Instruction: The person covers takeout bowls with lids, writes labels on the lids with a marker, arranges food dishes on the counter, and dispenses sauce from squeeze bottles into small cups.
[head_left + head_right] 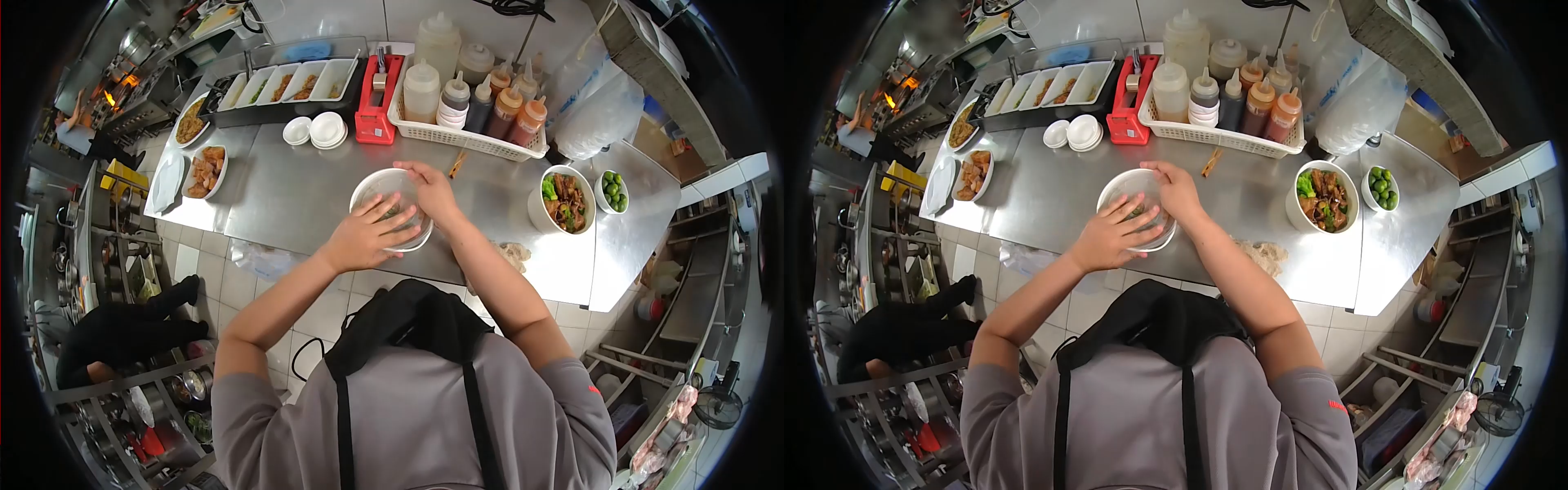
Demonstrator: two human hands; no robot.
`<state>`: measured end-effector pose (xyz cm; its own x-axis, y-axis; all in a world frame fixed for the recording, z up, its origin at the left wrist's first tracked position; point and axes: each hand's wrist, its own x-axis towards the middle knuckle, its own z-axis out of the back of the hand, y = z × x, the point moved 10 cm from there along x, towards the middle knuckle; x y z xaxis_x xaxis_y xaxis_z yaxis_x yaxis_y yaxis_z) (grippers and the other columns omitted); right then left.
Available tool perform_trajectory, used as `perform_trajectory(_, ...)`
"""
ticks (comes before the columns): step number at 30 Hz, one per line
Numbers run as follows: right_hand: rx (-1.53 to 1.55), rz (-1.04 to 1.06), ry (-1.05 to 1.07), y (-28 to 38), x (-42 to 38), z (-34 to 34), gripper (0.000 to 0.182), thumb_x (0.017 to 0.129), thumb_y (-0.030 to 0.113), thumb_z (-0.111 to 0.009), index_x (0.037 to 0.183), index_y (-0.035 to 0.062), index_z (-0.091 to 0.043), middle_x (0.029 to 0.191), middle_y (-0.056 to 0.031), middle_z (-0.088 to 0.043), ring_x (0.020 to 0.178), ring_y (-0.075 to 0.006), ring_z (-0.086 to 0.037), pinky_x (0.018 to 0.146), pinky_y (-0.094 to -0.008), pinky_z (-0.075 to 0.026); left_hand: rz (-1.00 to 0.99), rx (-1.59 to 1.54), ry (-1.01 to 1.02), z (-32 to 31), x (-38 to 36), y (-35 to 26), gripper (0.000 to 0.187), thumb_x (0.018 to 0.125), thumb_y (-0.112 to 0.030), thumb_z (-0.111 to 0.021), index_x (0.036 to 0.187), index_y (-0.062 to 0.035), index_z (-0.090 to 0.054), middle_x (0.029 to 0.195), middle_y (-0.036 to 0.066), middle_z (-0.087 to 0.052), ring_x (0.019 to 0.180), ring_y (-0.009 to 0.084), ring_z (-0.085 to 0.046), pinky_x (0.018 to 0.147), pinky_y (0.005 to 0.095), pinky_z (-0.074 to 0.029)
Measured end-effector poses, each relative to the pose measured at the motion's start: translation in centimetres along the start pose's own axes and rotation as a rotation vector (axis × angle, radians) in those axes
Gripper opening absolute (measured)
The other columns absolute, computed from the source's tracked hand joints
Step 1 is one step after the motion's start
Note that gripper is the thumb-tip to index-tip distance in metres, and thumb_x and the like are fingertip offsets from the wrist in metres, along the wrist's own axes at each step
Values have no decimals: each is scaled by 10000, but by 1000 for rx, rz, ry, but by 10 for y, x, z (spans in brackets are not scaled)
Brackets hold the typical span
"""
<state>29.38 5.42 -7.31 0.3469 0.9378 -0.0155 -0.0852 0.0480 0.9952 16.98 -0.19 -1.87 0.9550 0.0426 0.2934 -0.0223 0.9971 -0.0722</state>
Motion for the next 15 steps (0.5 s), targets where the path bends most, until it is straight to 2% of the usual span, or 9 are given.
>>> perform_trajectory(5, 10, -11, -27, -3, -1, 1, 252, 921, 87, -435, 1067, 63, -639, 946, -107, -658, 810, -170, -581, 761, -276, -450, 138, -15, -95, 3, -3, -5, 479, 735, -309, -652, 1201, -236, -570, 1334, 14, -475, 1280, 273, -379, 1069, 446, -258)
perform_trajectory(8, -15, 59, -47, 4, -2, 2, 245, 922, 96, -440, 1044, 66, -650, 913, -104, -663, 797, -172, -585, 752, -278, -453, 211, -3, -117, 4, -5, -7, 465, 725, -275, -653, 1183, -227, -587, 1319, 16, -491, 1274, 265, -391, 1064, 442, -263)
perform_trajectory(11, -80, 8, -23, 0, -3, 2, 260, 919, 92, -443, 1114, 59, -612, 1037, -108, -635, 874, -179, -577, 793, -280, -435, 223, 14, -116, 4, -7, -8, 468, 719, -264, -649, 1181, -217, -590, 1314, 22, -496, 1276, 265, -389, 1062, 440, -266)
perform_trajectory(14, -127, 212, 29, 17, -32, 1, 355, 905, 153, -501, 1250, 69, -502, 1271, -149, -487, 1085, -232, -511, 914, -312, -391, 212, 39, -106, 3, -8, -9, 478, 714, -257, -640, 1187, -212, -586, 1312, 25, -498, 1278, 263, -389, 1063, 435, -266)
perform_trajectory(15, -109, 277, 76, 17, -47, 0, 415, 885, 179, -538, 1279, 74, -462, 1317, -162, -416, 1147, -263, -455, 951, -334, -363, 212, 34, -115, 2, -9, -9, 480, 715, -252, -634, 1190, -209, -584, 1312, 23, -498, 1278, 265, -388, 1064, 434, -264)
